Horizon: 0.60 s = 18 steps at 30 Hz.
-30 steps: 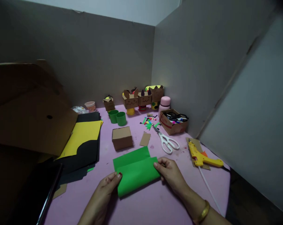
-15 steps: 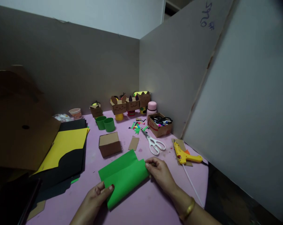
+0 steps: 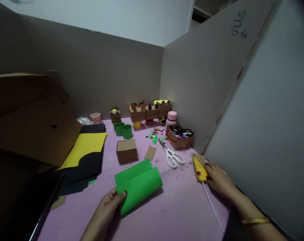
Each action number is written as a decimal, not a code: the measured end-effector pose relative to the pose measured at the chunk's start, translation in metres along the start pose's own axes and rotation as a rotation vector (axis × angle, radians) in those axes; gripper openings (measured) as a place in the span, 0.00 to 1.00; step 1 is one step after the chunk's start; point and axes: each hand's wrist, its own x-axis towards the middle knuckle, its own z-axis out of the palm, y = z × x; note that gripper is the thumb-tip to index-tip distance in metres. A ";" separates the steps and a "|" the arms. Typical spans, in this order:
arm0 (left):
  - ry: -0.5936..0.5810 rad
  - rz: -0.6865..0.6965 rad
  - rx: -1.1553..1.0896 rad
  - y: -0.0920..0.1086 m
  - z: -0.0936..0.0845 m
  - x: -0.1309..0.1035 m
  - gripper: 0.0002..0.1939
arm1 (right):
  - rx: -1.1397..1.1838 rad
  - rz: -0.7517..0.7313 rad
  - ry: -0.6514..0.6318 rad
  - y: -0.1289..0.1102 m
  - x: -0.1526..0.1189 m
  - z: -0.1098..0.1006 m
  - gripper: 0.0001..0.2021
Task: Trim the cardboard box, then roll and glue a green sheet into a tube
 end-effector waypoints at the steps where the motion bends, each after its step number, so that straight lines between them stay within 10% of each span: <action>1: 0.027 0.016 -0.001 -0.001 0.002 -0.002 0.18 | -0.022 -0.017 -0.009 0.002 0.001 0.002 0.21; 10: 0.071 0.122 -0.008 -0.007 0.010 -0.010 0.17 | 0.098 -0.125 0.199 0.015 -0.024 -0.003 0.20; 18: 0.065 0.159 -0.044 -0.012 0.011 -0.011 0.19 | 0.636 0.002 0.172 -0.084 -0.067 -0.021 0.14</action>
